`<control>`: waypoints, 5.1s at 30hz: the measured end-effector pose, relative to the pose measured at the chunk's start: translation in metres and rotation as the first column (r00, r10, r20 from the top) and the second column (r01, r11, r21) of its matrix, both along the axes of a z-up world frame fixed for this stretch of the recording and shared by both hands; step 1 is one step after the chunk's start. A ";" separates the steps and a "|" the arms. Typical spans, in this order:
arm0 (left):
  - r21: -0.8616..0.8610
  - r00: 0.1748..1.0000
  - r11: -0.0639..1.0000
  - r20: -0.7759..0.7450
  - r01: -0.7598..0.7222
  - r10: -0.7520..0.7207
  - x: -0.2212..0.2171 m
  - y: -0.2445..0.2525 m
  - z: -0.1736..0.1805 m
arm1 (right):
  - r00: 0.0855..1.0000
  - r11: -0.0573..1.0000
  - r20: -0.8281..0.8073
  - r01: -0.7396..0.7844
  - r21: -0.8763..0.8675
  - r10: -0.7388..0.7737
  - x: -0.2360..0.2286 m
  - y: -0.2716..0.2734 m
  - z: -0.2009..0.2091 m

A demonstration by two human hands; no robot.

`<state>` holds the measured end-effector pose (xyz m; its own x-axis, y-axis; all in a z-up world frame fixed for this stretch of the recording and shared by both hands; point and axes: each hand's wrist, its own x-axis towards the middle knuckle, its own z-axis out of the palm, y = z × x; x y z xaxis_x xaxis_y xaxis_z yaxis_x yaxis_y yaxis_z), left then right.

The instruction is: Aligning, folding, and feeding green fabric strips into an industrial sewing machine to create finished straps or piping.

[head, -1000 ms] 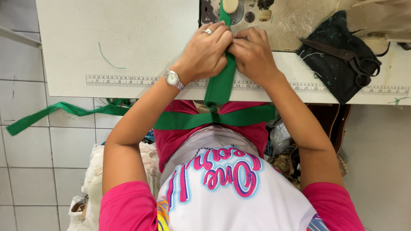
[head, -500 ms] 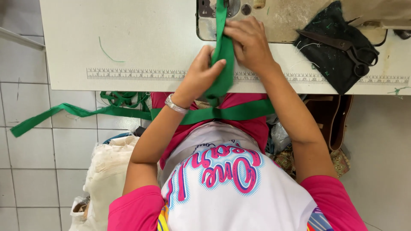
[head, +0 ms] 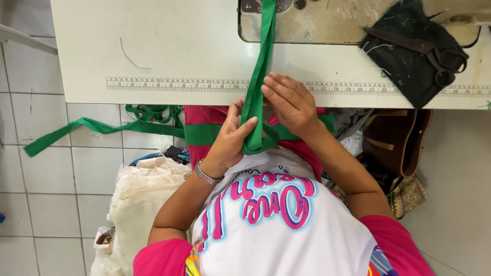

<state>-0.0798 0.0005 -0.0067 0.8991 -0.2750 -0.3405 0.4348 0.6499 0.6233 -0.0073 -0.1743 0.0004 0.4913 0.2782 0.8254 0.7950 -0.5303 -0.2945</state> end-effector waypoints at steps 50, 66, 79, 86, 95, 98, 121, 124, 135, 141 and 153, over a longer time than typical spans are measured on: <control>0.536 0.065 0.285 0.542 -0.795 -0.838 0.160 0.008 -0.022 | 0.998 0.935 -0.042 -0.063 -0.350 0.052 0.035 -0.030 -0.006; 0.543 0.065 0.242 0.485 -0.804 -0.872 0.230 -0.001 0.002 | 0.986 0.892 -0.120 -0.153 -0.425 0.112 0.118 -0.043 0.002; 0.813 0.627 -0.197 0.243 -0.548 -0.740 0.127 -0.005 0.023 | 0.990 0.924 -0.137 -0.061 -0.378 0.009 0.124 -0.042 -0.019; 0.476 0.922 0.861 0.226 0.178 -0.316 0.110 0.018 0.006 | 0.971 0.950 -0.220 -0.153 -0.270 0.094 0.116 -0.046 0.001; 0.404 0.920 0.829 -0.109 0.388 -0.377 -0.004 0.042 0.000 | 0.936 0.949 -0.341 -0.024 -0.313 -0.089 0.046 -0.046 0.002; 0.421 0.995 0.903 0.012 0.081 -0.095 -0.013 0.050 0.004 | 0.936 0.955 -0.322 0.048 -0.294 -0.146 0.024 -0.040 -0.011; 0.046 0.998 0.997 -0.019 0.068 -0.067 -0.023 0.017 0.033 | 0.998 0.982 0.029 -0.046 -0.183 0.052 0.013 0.007 0.002; 0.636 0.944 0.764 0.308 -0.110 -0.121 -0.025 0.022 0.012 | 0.999 0.957 0.012 -0.034 -0.287 0.039 0.009 0.006 0.001; 0.585 0.305 0.219 0.663 -0.781 -0.684 0.041 0.018 0.002 | 0.998 0.928 0.058 0.031 -0.371 -0.010 -0.007 -0.008 -0.011; 0.577 0.244 0.210 0.609 -0.789 -0.755 0.049 0.017 -0.013 | 1.000 0.963 0.021 0.012 -0.270 -0.007 -0.009 -0.013 -0.023; 0.695 0.263 0.302 0.582 -0.653 -0.769 0.083 0.028 -0.007 | 0.998 0.965 0.009 -0.062 -0.254 0.066 -0.002 -0.011 -0.013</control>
<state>0.0028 0.0280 -0.0134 0.6581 -0.5832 0.4762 -0.7525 -0.4892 0.4409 -0.0089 -0.1857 -0.0129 0.4524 0.5100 0.7316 0.8333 -0.5341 -0.1430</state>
